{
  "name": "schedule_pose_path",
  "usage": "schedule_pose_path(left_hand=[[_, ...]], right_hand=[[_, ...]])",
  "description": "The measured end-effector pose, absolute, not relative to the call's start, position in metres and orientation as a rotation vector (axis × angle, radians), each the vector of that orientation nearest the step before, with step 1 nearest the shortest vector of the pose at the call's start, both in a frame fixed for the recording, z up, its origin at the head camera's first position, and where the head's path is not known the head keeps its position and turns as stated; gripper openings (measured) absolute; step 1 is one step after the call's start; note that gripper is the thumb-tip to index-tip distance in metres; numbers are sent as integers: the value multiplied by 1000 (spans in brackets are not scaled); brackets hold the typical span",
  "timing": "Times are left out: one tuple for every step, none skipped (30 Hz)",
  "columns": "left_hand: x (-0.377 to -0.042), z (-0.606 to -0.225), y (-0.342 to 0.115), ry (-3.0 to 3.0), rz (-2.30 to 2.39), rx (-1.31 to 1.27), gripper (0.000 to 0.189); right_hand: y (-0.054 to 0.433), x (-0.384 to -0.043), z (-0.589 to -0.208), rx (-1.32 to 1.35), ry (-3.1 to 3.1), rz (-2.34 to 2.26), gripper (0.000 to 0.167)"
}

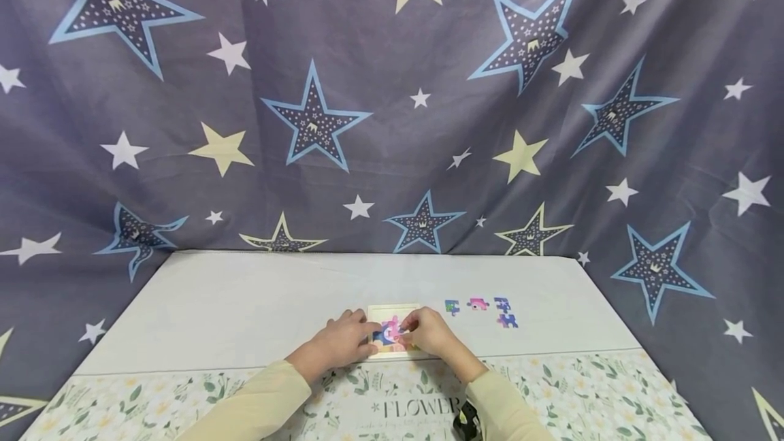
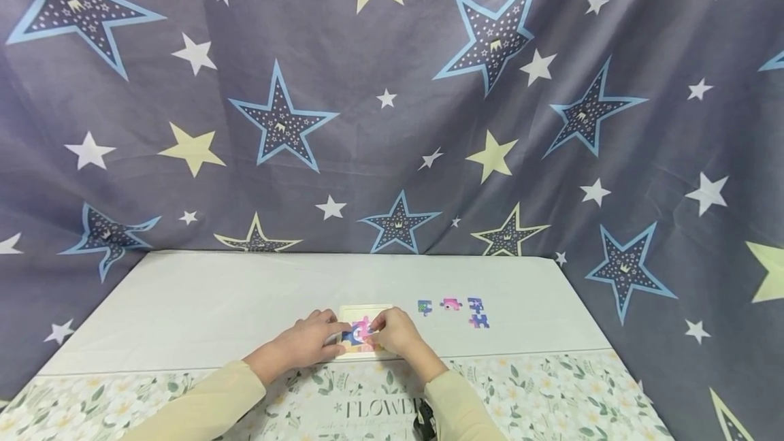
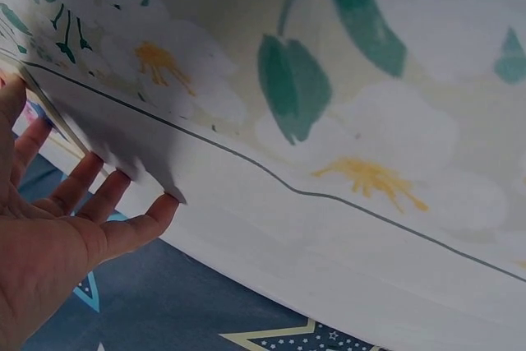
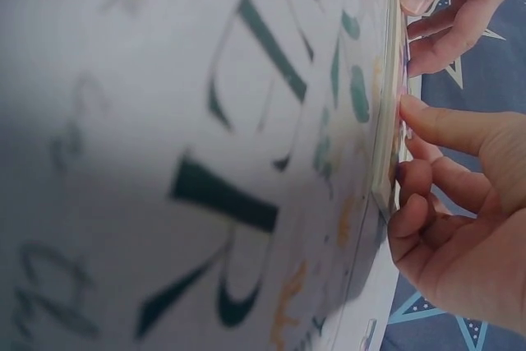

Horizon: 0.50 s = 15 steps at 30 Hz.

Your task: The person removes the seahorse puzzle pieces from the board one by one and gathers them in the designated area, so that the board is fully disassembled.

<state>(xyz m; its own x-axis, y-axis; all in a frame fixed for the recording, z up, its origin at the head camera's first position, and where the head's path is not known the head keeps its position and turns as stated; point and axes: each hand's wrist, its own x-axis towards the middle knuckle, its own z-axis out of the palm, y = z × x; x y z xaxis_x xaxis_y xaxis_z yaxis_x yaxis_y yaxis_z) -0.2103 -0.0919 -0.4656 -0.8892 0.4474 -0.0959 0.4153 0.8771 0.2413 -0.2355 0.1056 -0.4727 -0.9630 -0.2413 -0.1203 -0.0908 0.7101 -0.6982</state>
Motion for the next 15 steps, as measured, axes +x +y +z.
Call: schedule_pose_path(left_hand=[[-211, -467, -92, 2900, 321, 670, 46], [-211, -468, -92, 2902, 318, 671, 46], [-211, -468, -92, 2904, 319, 672, 46], [-211, -469, -92, 2905, 319, 674, 46], [-211, -469, -92, 2907, 321, 677, 46], [-211, -469, -92, 2909, 321, 681, 46], [-211, -469, -92, 2910, 324, 682, 46], [-211, -469, -92, 2913, 322, 684, 46], [-211, -469, -92, 2914, 322, 685, 45], [-211, -469, -92, 2915, 320, 686, 46], [-211, -469, -92, 2915, 320, 687, 46], [-211, -469, -93, 2916, 320, 687, 46], [-211, -469, -93, 2916, 319, 689, 46], [-211, -469, -93, 2916, 318, 691, 46], [-211, -468, -93, 2916, 320, 693, 46]], right_hand=[[106, -235, -473, -261, 2712, -1095, 14], [106, -235, -473, -257, 2711, -1098, 14], [106, -234, -473, -255, 2711, -1101, 14], [106, -234, -474, -254, 2712, -1102, 14], [106, -234, -474, -256, 2714, -1105, 14], [106, -234, -474, -264, 2716, -1109, 14], [107, -233, -475, -269, 2720, -1110, 14], [107, -233, -475, -273, 2723, -1111, 14], [107, -234, -475, -278, 2726, -1110, 14], [106, -234, -475, -282, 2730, -1109, 14], [106, -234, -475, -282, 2732, -1109, 14], [106, -234, -475, -275, 2731, -1107, 14], [106, -234, -474, -271, 2733, -1105, 14], [105, -234, -474, -268, 2733, -1102, 13], [105, -234, -474, -268, 2735, -1102, 13]])
